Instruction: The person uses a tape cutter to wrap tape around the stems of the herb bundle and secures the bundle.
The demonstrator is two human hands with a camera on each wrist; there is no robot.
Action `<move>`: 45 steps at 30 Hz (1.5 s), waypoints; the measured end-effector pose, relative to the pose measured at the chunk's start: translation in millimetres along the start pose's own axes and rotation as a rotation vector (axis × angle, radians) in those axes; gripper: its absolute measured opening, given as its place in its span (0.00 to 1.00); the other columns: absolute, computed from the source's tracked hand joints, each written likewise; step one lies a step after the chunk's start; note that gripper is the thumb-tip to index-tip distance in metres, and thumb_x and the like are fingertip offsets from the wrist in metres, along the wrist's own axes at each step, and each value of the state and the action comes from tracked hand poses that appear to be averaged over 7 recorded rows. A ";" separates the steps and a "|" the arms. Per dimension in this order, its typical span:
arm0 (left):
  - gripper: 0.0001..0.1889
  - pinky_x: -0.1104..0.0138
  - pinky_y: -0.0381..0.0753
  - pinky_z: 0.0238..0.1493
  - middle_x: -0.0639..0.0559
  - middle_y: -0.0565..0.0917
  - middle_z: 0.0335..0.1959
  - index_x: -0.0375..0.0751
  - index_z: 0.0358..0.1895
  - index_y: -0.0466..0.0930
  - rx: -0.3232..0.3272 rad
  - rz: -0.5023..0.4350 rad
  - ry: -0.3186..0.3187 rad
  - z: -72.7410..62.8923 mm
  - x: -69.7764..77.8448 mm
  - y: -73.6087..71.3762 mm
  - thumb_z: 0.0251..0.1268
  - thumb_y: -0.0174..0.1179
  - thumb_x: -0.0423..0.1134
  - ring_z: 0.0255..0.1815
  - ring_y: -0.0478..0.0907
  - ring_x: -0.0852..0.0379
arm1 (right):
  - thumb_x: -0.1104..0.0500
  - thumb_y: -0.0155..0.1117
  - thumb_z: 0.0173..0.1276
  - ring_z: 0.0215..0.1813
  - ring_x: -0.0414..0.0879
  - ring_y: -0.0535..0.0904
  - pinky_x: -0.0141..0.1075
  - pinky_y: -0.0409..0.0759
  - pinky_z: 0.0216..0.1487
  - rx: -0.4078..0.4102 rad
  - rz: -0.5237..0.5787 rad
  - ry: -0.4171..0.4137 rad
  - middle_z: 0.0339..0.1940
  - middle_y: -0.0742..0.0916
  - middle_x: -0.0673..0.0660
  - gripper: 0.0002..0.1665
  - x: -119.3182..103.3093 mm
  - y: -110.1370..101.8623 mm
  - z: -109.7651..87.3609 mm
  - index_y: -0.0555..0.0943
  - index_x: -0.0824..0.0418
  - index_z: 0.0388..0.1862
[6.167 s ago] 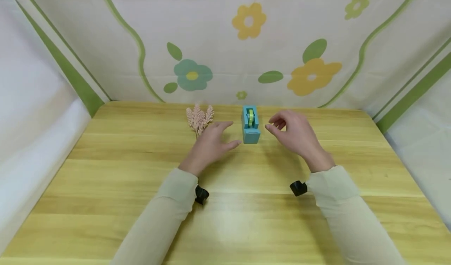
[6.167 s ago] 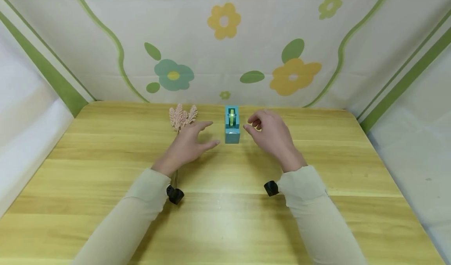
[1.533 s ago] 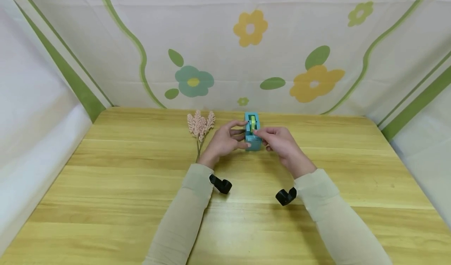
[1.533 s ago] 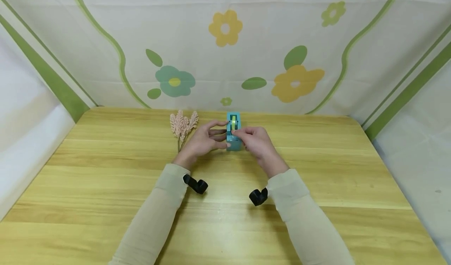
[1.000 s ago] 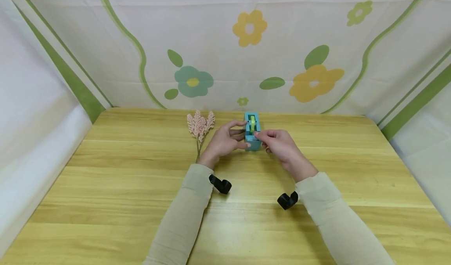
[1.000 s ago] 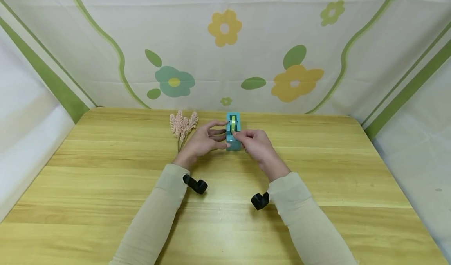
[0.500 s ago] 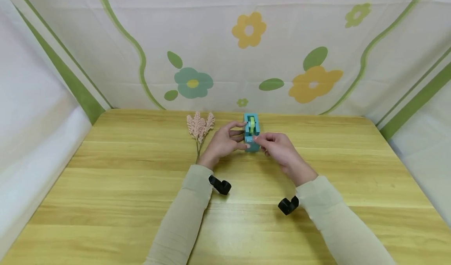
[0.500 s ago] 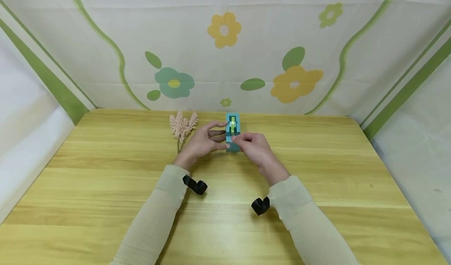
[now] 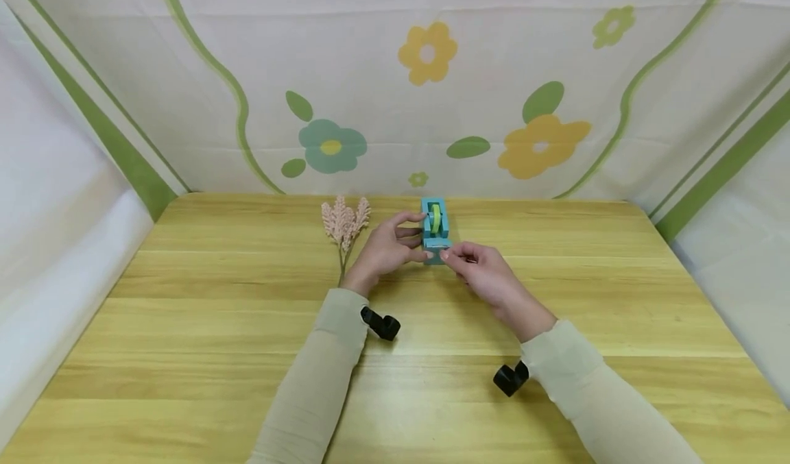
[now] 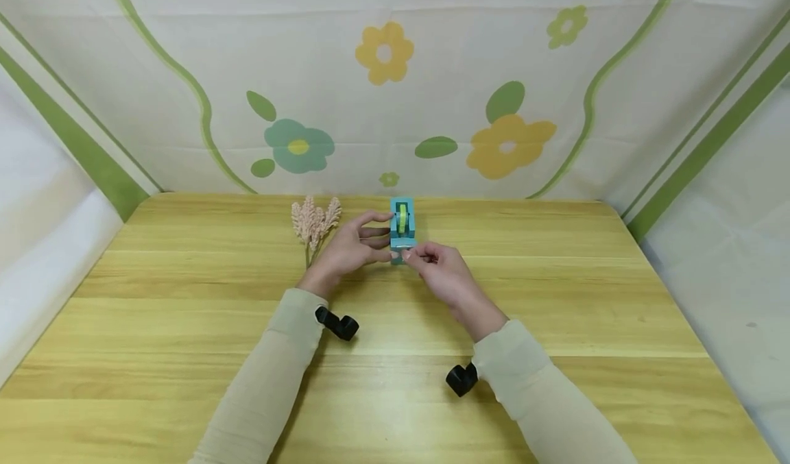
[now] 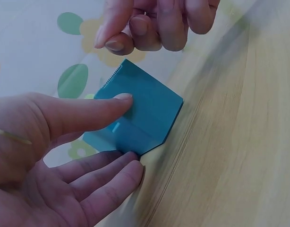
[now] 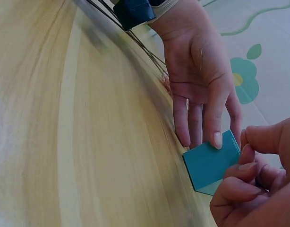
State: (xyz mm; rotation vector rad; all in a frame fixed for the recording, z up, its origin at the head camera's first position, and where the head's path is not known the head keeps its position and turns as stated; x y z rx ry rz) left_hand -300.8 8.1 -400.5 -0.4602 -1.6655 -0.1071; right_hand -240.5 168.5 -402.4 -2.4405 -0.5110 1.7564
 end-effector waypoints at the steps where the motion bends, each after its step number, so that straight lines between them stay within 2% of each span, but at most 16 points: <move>1: 0.36 0.51 0.84 0.68 0.39 0.80 0.75 0.56 0.73 0.78 -0.001 0.000 -0.001 -0.2 -0.3 0.0 0.64 0.76 0.27 0.75 0.80 0.43 | 0.46 0.60 0.86 0.33 0.46 0.68 0.37 0.69 0.35 0.001 0.006 0.000 0.33 0.76 0.51 0.20 0.9 -0.2 -0.5 0.81 0.63 0.57; 10: 0.36 0.52 0.84 0.68 0.40 0.80 0.74 0.56 0.73 0.78 0.002 0.003 0.005 0.9 -1.2 0.0 0.64 0.76 0.27 0.75 0.79 0.43 | 0.47 0.63 0.84 0.41 0.49 0.76 0.38 0.78 0.43 0.010 0.024 -0.015 0.37 0.83 0.54 0.22 6.2 -0.4 -1.5 0.82 0.66 0.57; 21: 0.36 0.51 0.82 0.70 0.38 0.80 0.74 0.55 0.74 0.77 0.000 0.013 0.004 -3.2 -4.1 -0.3 0.63 0.76 0.27 0.75 0.80 0.42 | 0.50 0.68 0.81 0.41 0.47 0.82 0.36 0.82 0.45 0.025 0.052 0.006 0.38 0.89 0.54 0.22 12.9 -2.2 -9.1 0.85 0.67 0.59; 30: 0.37 0.52 0.83 0.70 0.38 0.81 0.73 0.57 0.73 0.78 0.005 0.008 0.014 -1.0 -1.2 -0.7 0.62 0.78 0.28 0.73 0.81 0.43 | 0.52 0.70 0.80 0.45 0.43 0.92 0.38 0.89 0.54 0.002 0.114 -0.017 0.45 0.94 0.58 0.24 14.8 -5.4 -13.2 0.86 0.70 0.62; 45: 0.37 0.51 0.82 0.71 0.39 0.80 0.74 0.57 0.73 0.78 0.012 0.033 0.014 -1.4 -1.7 -0.6 0.62 0.78 0.30 0.73 0.81 0.43 | 0.58 0.70 0.79 0.41 0.43 0.93 0.37 0.90 0.49 0.024 0.168 -0.062 0.44 0.95 0.60 0.22 11.3 -6.4 -18.4 0.85 0.75 0.61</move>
Point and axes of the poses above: each hand's wrist, its own z-axis towards the middle knuckle, its own y-axis out of the palm, x = y × z, the point moved 10 cm from there along z, towards the middle knuckle
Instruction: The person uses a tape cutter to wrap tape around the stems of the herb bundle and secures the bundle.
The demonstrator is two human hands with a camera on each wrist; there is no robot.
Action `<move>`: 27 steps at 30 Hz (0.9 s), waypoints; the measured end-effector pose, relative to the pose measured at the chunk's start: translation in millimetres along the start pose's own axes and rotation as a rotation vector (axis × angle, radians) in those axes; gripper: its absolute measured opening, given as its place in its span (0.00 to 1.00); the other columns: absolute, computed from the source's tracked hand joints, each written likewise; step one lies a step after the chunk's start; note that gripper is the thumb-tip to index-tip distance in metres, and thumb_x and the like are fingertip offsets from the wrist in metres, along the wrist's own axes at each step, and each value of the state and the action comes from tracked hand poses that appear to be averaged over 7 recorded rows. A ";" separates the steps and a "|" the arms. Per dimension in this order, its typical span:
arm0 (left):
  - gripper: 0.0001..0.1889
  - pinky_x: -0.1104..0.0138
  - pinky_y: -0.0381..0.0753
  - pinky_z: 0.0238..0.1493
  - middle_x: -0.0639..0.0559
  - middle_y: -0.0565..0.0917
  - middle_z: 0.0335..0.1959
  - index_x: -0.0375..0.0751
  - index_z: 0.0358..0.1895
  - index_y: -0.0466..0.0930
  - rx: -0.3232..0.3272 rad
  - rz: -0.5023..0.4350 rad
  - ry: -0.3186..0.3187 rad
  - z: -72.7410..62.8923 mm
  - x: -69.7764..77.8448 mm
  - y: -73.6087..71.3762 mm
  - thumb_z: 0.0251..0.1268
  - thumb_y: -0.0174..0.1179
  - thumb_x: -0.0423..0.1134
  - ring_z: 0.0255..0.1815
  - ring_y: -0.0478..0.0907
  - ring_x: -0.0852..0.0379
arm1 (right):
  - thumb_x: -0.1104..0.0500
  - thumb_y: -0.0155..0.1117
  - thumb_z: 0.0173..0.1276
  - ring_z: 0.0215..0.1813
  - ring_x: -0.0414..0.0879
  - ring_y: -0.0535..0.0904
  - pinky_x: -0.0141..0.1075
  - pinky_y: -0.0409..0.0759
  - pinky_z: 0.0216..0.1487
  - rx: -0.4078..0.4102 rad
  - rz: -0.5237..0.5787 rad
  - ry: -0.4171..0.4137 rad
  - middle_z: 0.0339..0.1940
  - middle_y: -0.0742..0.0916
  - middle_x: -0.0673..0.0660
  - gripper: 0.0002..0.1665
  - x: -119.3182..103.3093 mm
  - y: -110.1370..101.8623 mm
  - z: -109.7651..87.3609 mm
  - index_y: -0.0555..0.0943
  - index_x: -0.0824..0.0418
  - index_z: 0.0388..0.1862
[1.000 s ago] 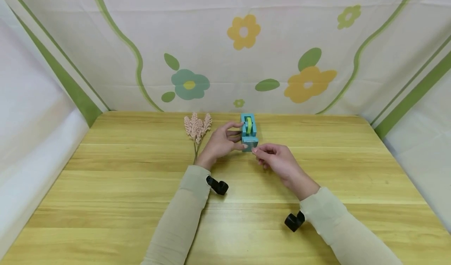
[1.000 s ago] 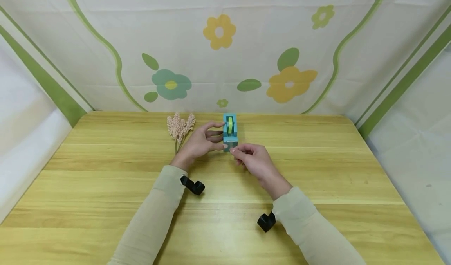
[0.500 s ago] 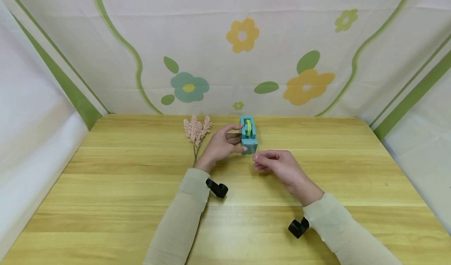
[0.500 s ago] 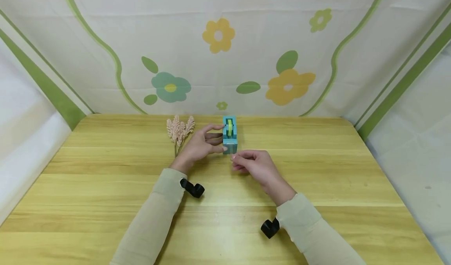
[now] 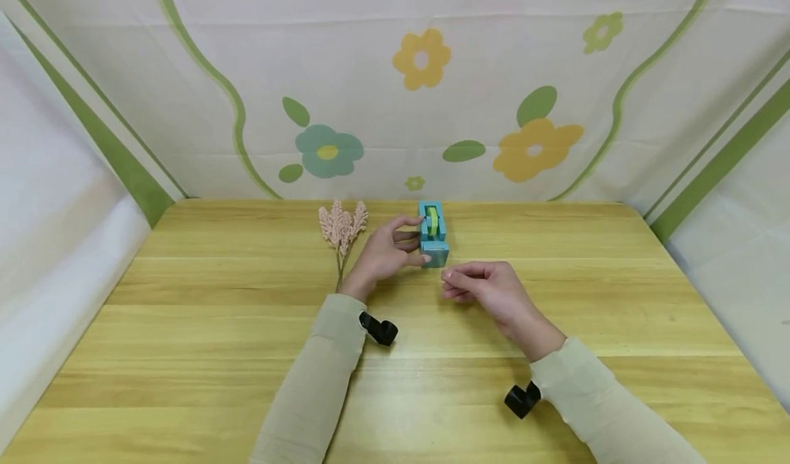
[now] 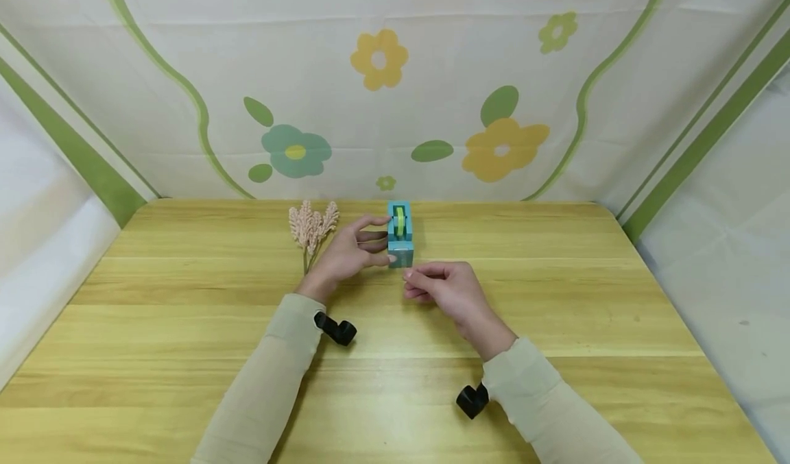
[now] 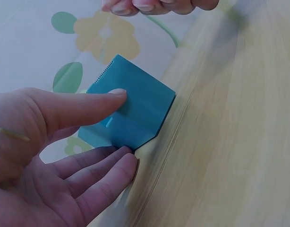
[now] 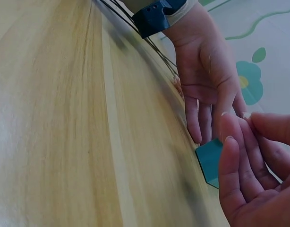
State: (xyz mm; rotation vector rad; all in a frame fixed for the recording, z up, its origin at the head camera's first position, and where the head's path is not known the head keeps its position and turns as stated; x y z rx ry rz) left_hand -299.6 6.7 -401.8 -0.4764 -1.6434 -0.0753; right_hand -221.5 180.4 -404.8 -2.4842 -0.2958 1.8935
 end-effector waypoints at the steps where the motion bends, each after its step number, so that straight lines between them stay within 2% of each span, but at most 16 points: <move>1: 0.37 0.51 0.82 0.71 0.38 0.80 0.74 0.57 0.73 0.78 0.001 0.000 0.000 0.3 0.4 -0.1 0.62 0.78 0.30 0.73 0.81 0.43 | 0.58 0.70 0.79 0.41 0.43 0.93 0.37 0.90 0.49 0.001 -0.001 -0.002 0.44 0.95 0.60 0.22 -1.1 -0.1 -0.6 0.85 0.75 0.61; 8: 0.37 0.51 0.83 0.69 0.37 0.81 0.73 0.54 0.73 0.78 0.005 -0.012 0.015 -0.8 0.0 0.6 0.61 0.78 0.27 0.73 0.81 0.41 | 0.57 0.70 0.79 0.41 0.44 0.93 0.38 0.90 0.50 -0.003 -0.013 0.009 0.43 0.95 0.60 0.22 1.3 2.5 -7.7 0.86 0.74 0.59; 15: 0.37 0.52 0.84 0.68 0.37 0.81 0.73 0.56 0.74 0.78 0.003 -0.006 0.042 1.0 5.3 2.1 0.62 0.78 0.29 0.73 0.81 0.41 | 0.56 0.69 0.80 0.41 0.45 0.92 0.37 0.89 0.49 0.007 -0.039 -0.004 0.41 0.93 0.59 0.21 0.1 2.9 -15.0 0.86 0.74 0.57; 20: 0.37 0.52 0.84 0.67 0.37 0.81 0.73 0.54 0.74 0.78 0.009 -0.008 0.034 1.0 3.5 1.3 0.62 0.78 0.27 0.73 0.81 0.41 | 0.54 0.70 0.79 0.40 0.45 0.90 0.36 0.89 0.48 0.016 -0.050 0.011 0.39 0.92 0.58 0.21 3.2 5.6 -19.7 0.86 0.72 0.56; 27: 0.39 0.53 0.85 0.67 0.37 0.80 0.73 0.55 0.76 0.77 0.003 -0.015 0.031 1.0 0.0 1.4 0.62 0.78 0.29 0.74 0.80 0.40 | 0.57 0.70 0.79 0.39 0.45 0.90 0.37 0.88 0.48 0.021 -0.030 0.019 0.38 0.92 0.57 0.18 7.5 9.6 -26.6 0.86 0.73 0.54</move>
Point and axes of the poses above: each hand's wrist, its own z-axis towards the middle knuckle, its own y-axis out of the palm, x = y × z, the point moved 10 cm from there along z, towards the middle knuckle
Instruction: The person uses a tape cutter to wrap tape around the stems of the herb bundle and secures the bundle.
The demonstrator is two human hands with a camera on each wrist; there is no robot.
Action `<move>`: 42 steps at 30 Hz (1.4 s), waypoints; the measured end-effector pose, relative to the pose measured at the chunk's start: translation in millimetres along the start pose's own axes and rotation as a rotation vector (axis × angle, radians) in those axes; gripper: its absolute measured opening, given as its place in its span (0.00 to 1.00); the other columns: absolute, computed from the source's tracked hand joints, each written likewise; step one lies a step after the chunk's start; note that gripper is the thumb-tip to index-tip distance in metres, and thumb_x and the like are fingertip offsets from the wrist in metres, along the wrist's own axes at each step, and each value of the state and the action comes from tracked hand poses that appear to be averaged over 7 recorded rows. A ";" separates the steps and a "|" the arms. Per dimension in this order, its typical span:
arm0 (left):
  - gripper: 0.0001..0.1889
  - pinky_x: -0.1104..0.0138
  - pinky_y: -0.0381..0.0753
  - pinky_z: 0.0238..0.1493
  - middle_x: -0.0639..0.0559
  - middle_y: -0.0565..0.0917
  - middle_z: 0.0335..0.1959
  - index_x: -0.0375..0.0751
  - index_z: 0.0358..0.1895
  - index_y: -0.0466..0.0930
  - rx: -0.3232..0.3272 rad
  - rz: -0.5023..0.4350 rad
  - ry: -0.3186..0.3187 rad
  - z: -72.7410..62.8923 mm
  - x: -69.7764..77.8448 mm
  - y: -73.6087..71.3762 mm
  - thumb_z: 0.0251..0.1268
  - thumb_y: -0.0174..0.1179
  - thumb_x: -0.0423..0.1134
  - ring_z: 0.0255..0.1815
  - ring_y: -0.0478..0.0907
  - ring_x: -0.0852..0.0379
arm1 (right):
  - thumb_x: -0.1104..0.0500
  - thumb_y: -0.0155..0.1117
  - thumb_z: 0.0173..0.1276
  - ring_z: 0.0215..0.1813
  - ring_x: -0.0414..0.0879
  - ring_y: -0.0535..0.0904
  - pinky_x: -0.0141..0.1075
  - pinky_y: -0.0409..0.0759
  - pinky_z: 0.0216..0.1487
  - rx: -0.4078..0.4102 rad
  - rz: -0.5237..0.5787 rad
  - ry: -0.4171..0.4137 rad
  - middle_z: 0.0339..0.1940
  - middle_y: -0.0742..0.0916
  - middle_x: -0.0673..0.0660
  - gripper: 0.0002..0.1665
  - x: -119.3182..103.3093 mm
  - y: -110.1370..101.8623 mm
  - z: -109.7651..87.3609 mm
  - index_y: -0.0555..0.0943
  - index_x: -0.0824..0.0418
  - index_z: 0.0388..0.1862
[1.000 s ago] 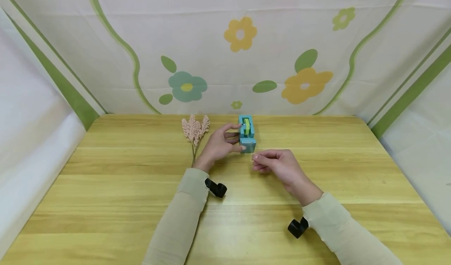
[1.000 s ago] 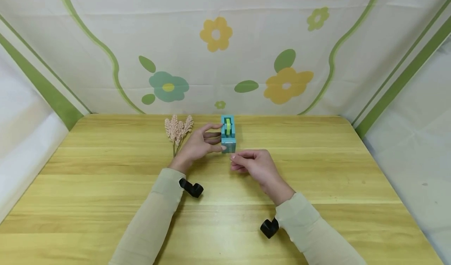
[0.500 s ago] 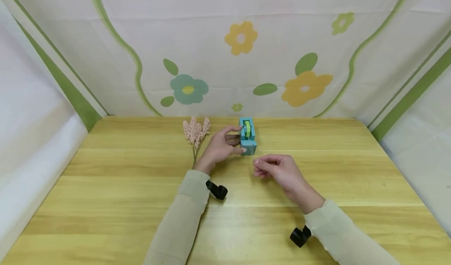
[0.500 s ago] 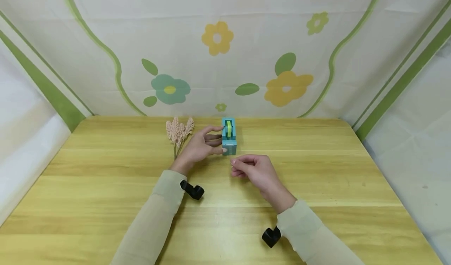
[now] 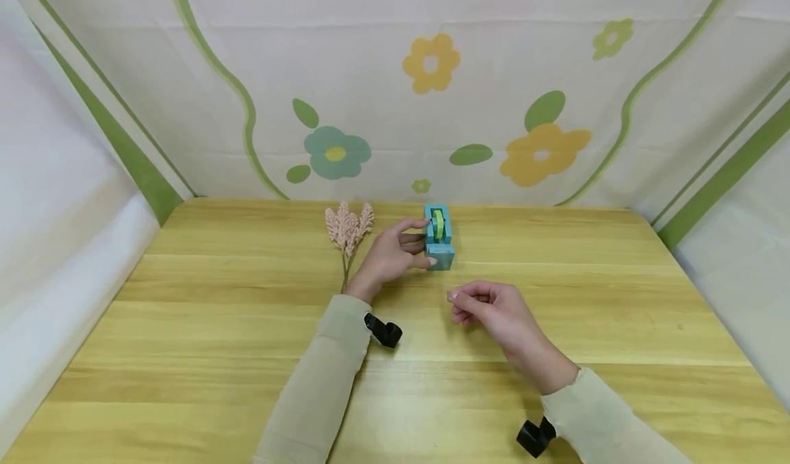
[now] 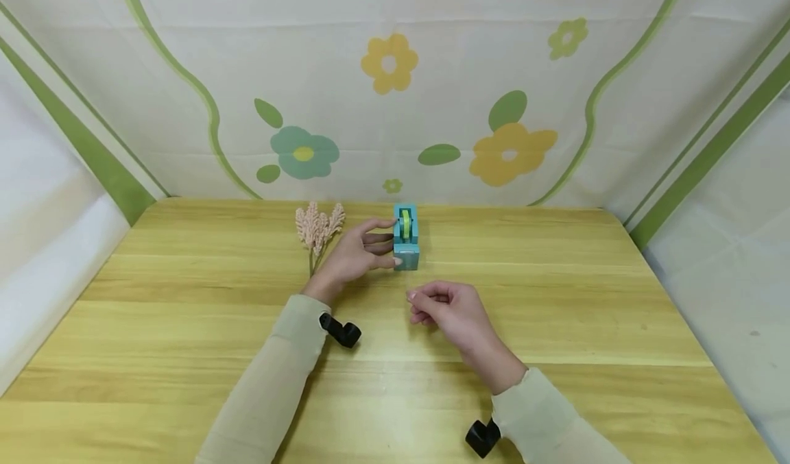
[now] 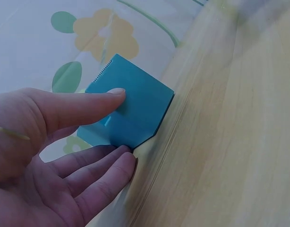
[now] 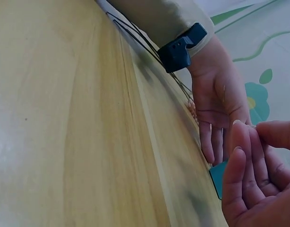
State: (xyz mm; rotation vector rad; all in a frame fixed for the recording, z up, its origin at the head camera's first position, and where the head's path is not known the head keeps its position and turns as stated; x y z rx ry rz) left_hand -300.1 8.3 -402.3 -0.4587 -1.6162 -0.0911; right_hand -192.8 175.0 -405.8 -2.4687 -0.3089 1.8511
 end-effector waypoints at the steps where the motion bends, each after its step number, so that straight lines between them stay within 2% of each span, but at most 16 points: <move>1: 0.39 0.53 0.85 0.67 0.37 0.80 0.73 0.55 0.75 0.77 0.001 0.000 0.001 0.1 0.4 0.1 0.62 0.78 0.29 0.73 0.81 0.40 | 0.57 0.69 0.79 0.39 0.45 0.90 0.36 0.88 0.48 0.002 0.002 -0.003 0.38 0.92 0.57 0.18 -0.1 -0.3 -0.7 0.86 0.73 0.54; 12: 0.38 0.53 0.84 0.68 0.37 0.81 0.73 0.57 0.75 0.77 0.011 0.003 -0.008 -1.0 0.4 -0.1 0.62 0.78 0.28 0.73 0.81 0.41 | 0.58 0.65 0.81 0.41 0.45 0.89 0.35 0.87 0.49 0.032 0.010 0.001 0.40 0.92 0.58 0.18 2.5 -1.4 0.6 0.86 0.73 0.55; 23: 0.38 0.52 0.84 0.68 0.38 0.79 0.75 0.57 0.76 0.77 0.005 -0.004 -0.007 -1.6 1.1 0.6 0.63 0.77 0.28 0.74 0.80 0.41 | 0.60 0.63 0.80 0.40 0.46 0.88 0.35 0.86 0.48 0.054 0.014 -0.002 0.38 0.90 0.56 0.14 4.4 -3.2 3.1 0.86 0.72 0.51; 31: 0.38 0.52 0.84 0.67 0.36 0.80 0.73 0.56 0.76 0.77 0.000 0.000 0.000 -1.8 0.9 1.2 0.63 0.77 0.28 0.74 0.80 0.40 | 0.63 0.62 0.78 0.40 0.46 0.87 0.35 0.88 0.47 0.107 0.078 -0.028 0.39 0.90 0.57 0.13 2.1 -6.2 1.2 0.85 0.75 0.49; 42: 0.39 0.52 0.84 0.68 0.38 0.80 0.74 0.57 0.76 0.76 0.003 0.022 -0.007 -1.7 1.5 0.0 0.63 0.78 0.29 0.74 0.80 0.42 | 0.66 0.62 0.79 0.39 0.48 0.86 0.35 0.88 0.45 0.097 0.107 -0.068 0.39 0.90 0.59 0.12 0.5 0.7 -6.8 0.85 0.78 0.46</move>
Point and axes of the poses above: each hand's wrist, its own z-axis towards the middle knuckle, its own y-axis out of the palm, x = y × z, the point moved 10 cm from there along z, towards the middle knuckle
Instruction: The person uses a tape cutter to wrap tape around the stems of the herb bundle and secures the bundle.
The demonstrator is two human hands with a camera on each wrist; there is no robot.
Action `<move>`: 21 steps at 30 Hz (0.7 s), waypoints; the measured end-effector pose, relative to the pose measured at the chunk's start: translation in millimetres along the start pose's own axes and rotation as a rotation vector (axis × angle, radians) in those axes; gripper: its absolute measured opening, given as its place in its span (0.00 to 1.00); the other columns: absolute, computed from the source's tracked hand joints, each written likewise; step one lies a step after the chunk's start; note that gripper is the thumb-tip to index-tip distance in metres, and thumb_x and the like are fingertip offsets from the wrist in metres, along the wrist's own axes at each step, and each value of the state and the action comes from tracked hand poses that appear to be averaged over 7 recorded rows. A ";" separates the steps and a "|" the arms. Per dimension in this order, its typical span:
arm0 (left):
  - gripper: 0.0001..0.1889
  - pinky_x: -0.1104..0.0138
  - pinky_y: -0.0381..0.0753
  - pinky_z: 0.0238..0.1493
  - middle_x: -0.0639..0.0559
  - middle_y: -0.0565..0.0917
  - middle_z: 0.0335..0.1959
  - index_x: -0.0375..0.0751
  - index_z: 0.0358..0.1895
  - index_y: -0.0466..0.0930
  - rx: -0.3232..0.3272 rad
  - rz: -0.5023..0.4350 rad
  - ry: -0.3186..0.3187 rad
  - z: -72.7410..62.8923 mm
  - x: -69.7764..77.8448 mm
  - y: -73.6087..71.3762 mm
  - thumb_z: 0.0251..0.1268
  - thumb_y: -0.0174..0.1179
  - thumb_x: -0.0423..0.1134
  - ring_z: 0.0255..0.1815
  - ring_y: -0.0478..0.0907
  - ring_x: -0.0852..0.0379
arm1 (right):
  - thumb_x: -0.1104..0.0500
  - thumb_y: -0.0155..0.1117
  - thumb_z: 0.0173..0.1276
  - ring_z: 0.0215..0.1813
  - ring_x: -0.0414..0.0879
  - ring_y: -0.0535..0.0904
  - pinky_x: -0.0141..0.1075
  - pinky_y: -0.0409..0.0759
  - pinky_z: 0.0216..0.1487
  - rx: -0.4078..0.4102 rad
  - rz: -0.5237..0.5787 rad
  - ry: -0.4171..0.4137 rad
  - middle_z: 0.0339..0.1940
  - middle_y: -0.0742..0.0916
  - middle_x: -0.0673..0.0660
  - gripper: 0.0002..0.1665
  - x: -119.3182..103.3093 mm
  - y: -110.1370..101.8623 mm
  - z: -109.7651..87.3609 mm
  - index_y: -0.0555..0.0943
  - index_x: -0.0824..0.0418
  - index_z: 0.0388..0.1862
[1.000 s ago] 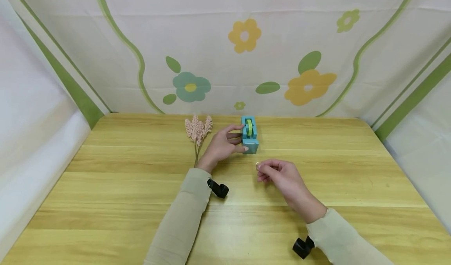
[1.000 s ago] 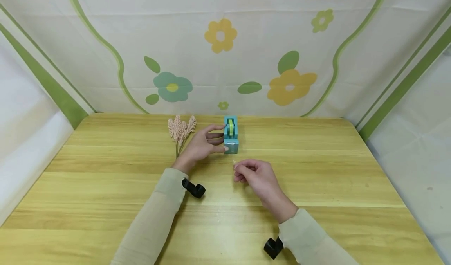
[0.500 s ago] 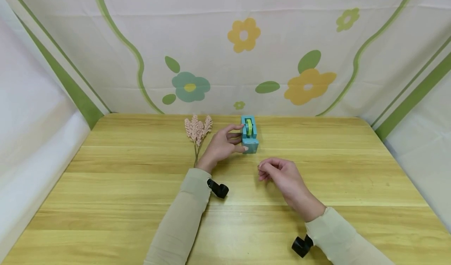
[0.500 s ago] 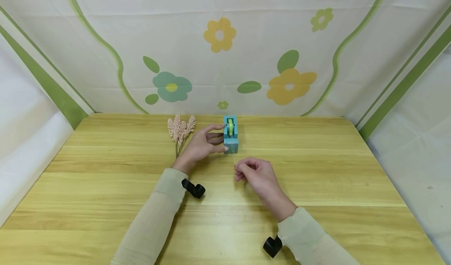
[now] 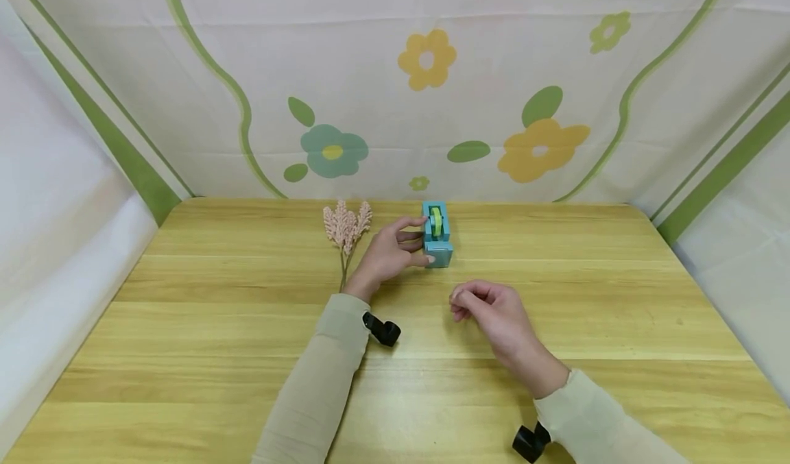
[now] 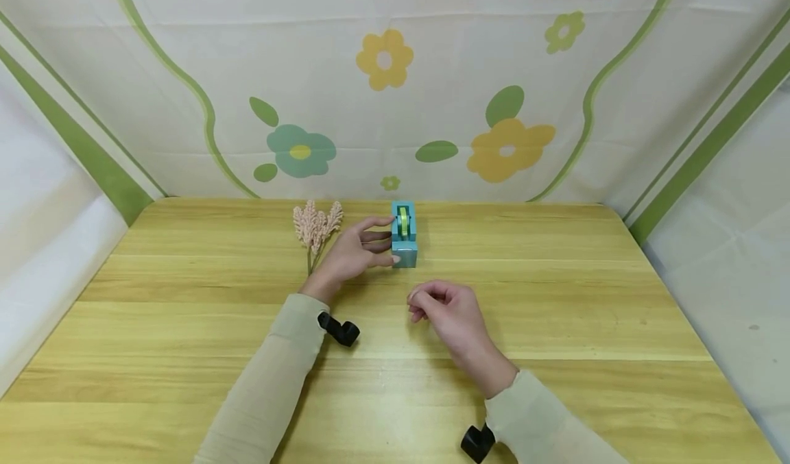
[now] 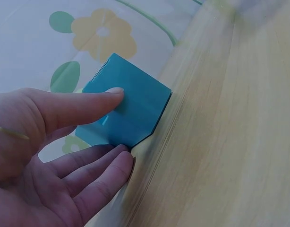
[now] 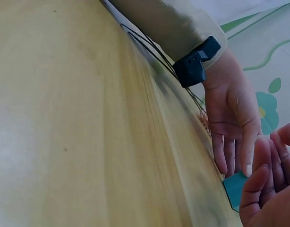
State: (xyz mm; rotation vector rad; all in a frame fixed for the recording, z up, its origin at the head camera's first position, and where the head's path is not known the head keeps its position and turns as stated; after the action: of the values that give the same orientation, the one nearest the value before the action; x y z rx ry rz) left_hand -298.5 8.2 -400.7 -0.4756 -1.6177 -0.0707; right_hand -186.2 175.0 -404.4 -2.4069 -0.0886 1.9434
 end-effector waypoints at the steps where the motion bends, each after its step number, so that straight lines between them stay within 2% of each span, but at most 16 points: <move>1: 0.39 0.52 0.84 0.68 0.38 0.80 0.74 0.57 0.76 0.76 0.001 0.003 -0.001 0.0 0.0 -0.2 0.63 0.78 0.29 0.74 0.80 0.42 | 0.66 0.62 0.79 0.39 0.47 0.86 0.35 0.88 0.45 -0.003 0.002 0.000 0.39 0.90 0.59 0.12 0.8 0.8 -1.0 0.85 0.78 0.46; 11: 0.39 0.52 0.84 0.68 0.37 0.81 0.73 0.58 0.76 0.77 0.006 0.001 -0.002 1.1 -0.1 -0.7 0.63 0.78 0.29 0.73 0.81 0.42 | 0.68 0.61 0.78 0.39 0.48 0.86 0.35 0.87 0.45 0.002 0.057 -0.002 0.38 0.90 0.58 0.12 9.2 3.0 -6.4 0.84 0.78 0.46; 21: 0.39 0.52 0.84 0.67 0.37 0.80 0.73 0.58 0.76 0.77 0.011 0.003 -0.013 2.1 -3.6 -0.5 0.62 0.78 0.29 0.73 0.81 0.41 | 0.68 0.61 0.78 0.39 0.47 0.85 0.35 0.88 0.47 -0.040 0.064 -0.030 0.37 0.88 0.55 0.11 10.0 7.0 -12.8 0.84 0.79 0.44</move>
State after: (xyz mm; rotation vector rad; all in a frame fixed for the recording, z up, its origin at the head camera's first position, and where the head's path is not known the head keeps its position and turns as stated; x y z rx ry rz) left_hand -300.5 7.5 -404.3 -0.4705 -1.6297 -0.0568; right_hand -171.5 168.8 -412.0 -2.4353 -0.0526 2.0243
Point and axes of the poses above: each hand's wrist, its own z-axis towards the middle knuckle, its own y-axis out of the palm, x = y × z, the point moved 10 cm from there along z, towards the middle knuckle
